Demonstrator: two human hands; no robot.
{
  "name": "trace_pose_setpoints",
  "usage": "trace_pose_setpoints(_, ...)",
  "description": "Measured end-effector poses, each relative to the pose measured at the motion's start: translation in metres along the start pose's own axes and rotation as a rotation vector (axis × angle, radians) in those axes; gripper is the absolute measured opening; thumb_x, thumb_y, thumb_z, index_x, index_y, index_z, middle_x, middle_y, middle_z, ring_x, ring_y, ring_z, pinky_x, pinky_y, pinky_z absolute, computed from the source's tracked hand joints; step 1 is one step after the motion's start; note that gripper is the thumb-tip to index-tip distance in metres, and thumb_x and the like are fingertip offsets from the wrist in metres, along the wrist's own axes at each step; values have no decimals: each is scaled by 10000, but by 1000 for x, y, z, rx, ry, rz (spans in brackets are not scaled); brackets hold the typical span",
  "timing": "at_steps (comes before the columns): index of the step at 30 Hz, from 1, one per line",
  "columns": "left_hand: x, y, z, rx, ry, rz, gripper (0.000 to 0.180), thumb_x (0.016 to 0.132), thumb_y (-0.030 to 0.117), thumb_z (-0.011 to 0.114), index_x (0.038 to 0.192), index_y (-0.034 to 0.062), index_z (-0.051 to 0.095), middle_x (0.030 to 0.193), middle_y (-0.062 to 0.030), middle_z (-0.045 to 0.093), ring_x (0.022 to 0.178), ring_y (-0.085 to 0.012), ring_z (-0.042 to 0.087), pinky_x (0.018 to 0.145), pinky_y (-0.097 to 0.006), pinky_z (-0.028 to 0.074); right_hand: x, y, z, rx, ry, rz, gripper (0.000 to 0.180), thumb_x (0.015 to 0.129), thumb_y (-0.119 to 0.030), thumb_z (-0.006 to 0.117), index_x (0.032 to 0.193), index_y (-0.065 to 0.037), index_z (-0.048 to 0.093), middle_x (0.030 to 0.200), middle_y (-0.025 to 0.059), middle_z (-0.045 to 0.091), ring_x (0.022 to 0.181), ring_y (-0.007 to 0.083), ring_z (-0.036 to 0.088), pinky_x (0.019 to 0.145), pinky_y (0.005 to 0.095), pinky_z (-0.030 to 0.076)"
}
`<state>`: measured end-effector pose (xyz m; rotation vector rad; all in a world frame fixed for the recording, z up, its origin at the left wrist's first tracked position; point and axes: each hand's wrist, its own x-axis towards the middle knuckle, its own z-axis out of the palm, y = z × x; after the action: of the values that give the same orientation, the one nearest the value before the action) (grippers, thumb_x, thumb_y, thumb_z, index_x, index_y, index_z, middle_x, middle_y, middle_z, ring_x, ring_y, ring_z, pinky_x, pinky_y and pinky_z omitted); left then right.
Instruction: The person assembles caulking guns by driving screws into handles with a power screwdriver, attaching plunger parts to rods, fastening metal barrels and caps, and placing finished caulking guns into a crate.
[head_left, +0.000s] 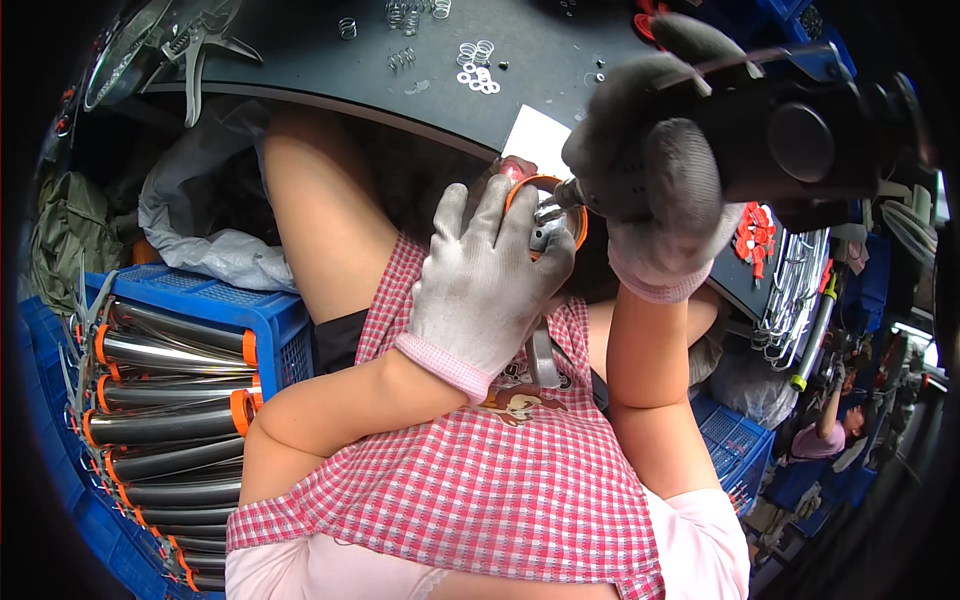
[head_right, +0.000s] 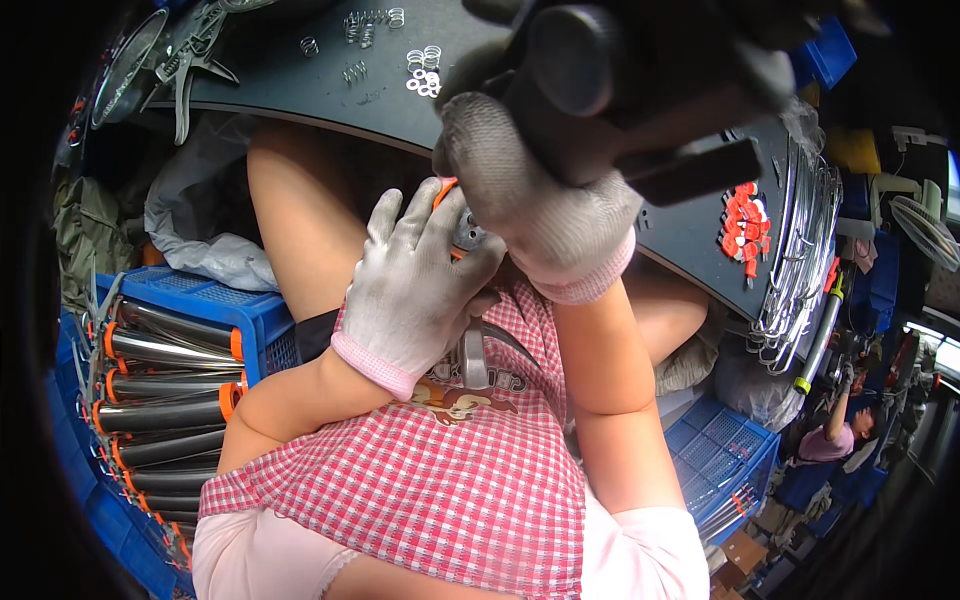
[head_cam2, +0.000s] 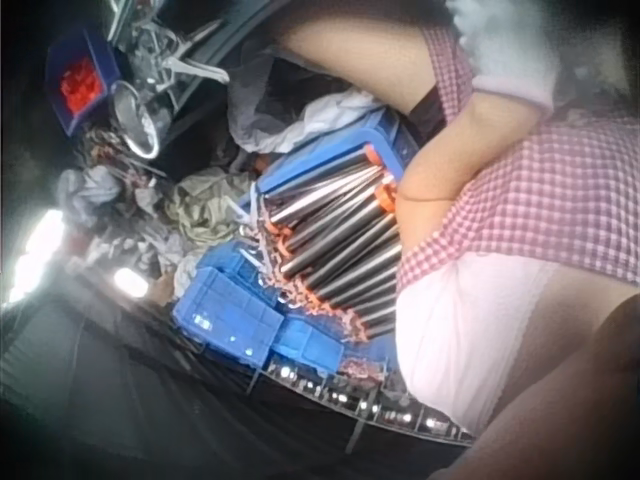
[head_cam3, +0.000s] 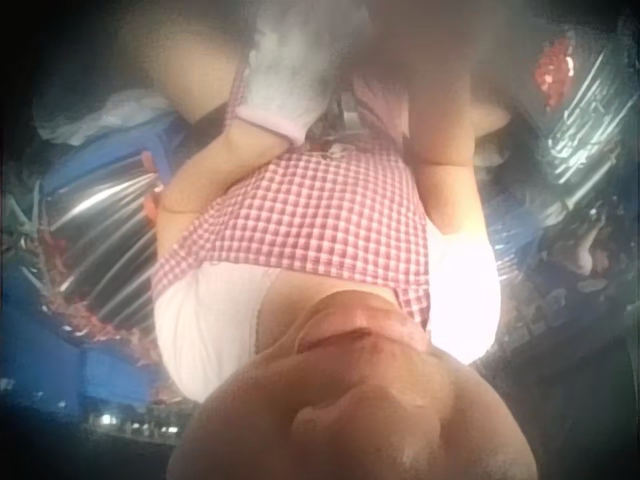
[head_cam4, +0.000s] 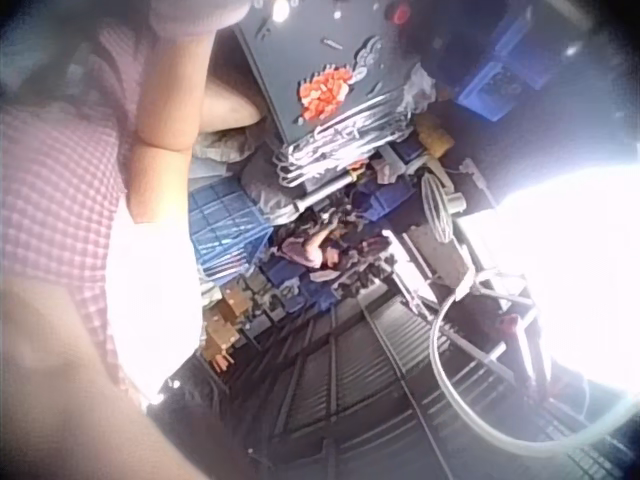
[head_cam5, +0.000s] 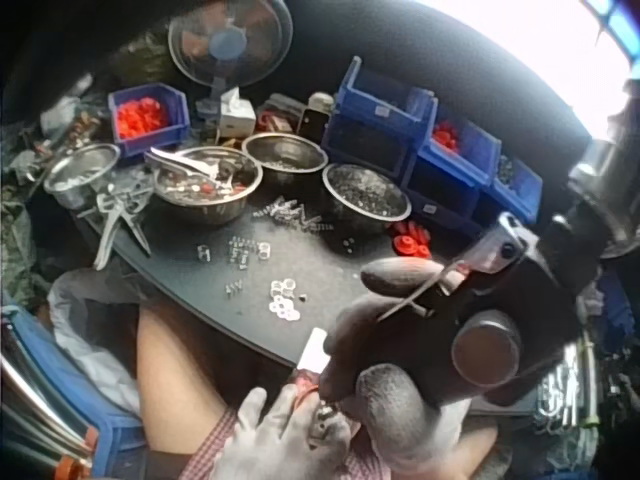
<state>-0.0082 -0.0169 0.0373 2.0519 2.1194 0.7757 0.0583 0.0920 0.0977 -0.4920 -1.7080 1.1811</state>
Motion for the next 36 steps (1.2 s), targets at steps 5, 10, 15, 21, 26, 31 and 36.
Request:
trace_pose_setpoints(5, 0, -2, 0, 108, 14, 62, 442, 637, 223, 726, 1055, 234, 585, 1228, -114, 480, 1130, -381, 439, 923, -467, 417, 3, -5, -3, 23, 23, 6, 523, 840, -212, 559, 1251, 52, 369, 937, 176, 612, 531, 106, 548, 394, 189, 382)
trace_pose_setpoints(10, -2, -4, -1, 6, 47, 161, 486, 612, 231, 735, 1066, 160, 576, 1181, -138, 500, 1154, -334, 444, 982, -515, 329, -3, -43, -67, 590, -150, -373, 576, 848, -318, 516, 1292, 13, 358, 1028, 132, 502, 515, 82, 408, 433, 231, 370)
trace_pose_setpoints(15, 35, -24, -13, -340, 262, 304, 445, 696, 196, 694, 1090, 38, 561, 1054, -166, 556, 1089, -363, 493, 952, -450, 367, -59, -52, -129, 593, 62, -369, 571, 855, -306, 560, 1283, 14, 360, 994, 154, 521, 507, 93, 470, 409, 233, 419)
trace_pose_setpoints(21, 148, -53, 17, -198, -226, 311, 215, 747, 176, 634, 932, 66, 633, 975, -107, 604, 990, -287, 531, 871, -379, 426, -106, -25, -126, 637, 443, -187, 545, 860, -298, 554, 1275, 3, 368, 950, 159, 551, 510, 142, 506, 400, 252, 420)
trace_pose_setpoints(26, 168, -48, 31, -52, -503, 199, 271, 743, 231, 646, 951, 57, 642, 995, -135, 605, 996, -312, 541, 872, -378, 437, -122, -21, -135, 618, 492, -190, 524, 857, -276, 554, 1264, 6, 382, 934, 164, 562, 530, 149, 536, 408, 262, 425)
trace_pose_setpoints(31, 168, -44, 37, 52, -465, 231, 229, 766, 225, 621, 922, 60, 653, 944, -141, 640, 935, -308, 597, 830, -394, 469, -120, -19, -135, 574, 537, -193, 525, 846, -262, 563, 1259, 12, 389, 939, 167, 571, 536, 164, 550, 414, 266, 428)
trace_pose_setpoints(36, 155, -42, 31, 125, -260, 314, 119, 851, 84, 496, 941, 20, 540, 933, -145, 590, 898, -298, 562, 826, -377, 446, -119, -18, -121, 611, 458, -203, 532, 880, -292, 519, 1304, -15, 357, 999, 167, 547, 549, 127, 496, 428, 242, 367)
